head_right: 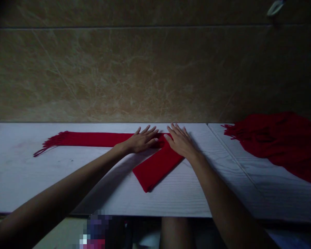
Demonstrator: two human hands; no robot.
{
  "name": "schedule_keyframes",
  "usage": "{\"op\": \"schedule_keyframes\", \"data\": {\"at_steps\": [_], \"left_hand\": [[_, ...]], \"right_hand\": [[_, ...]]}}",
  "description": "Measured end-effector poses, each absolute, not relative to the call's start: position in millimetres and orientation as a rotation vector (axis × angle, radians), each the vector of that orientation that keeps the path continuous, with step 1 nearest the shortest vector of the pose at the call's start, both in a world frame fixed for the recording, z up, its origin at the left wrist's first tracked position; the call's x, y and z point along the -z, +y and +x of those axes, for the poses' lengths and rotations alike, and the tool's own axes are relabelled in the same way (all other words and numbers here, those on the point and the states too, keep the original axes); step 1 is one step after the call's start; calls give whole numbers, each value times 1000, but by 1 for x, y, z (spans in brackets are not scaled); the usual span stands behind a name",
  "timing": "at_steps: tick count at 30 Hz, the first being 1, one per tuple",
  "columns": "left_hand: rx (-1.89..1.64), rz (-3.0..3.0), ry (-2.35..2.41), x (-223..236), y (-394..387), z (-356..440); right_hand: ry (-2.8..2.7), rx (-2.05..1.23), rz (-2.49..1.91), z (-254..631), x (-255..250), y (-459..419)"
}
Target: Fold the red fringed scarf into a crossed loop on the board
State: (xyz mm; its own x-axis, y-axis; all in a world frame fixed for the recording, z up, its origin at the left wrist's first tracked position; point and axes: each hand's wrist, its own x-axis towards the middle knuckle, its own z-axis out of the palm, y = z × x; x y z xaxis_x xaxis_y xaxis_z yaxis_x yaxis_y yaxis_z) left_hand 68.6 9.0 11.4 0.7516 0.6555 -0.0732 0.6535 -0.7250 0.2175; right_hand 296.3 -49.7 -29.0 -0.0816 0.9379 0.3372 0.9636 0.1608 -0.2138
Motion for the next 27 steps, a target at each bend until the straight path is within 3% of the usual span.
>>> {"op": "schedule_keyframes", "data": {"at_steps": [11,27], "left_hand": [[-28,2608,1342,-1,43,-8],[-48,2665,1347,19,44,-16]], "right_hand": [[-2081,197,-1848,307,43,-36],[-2191,-42,-2037,308,53,-29]]}}
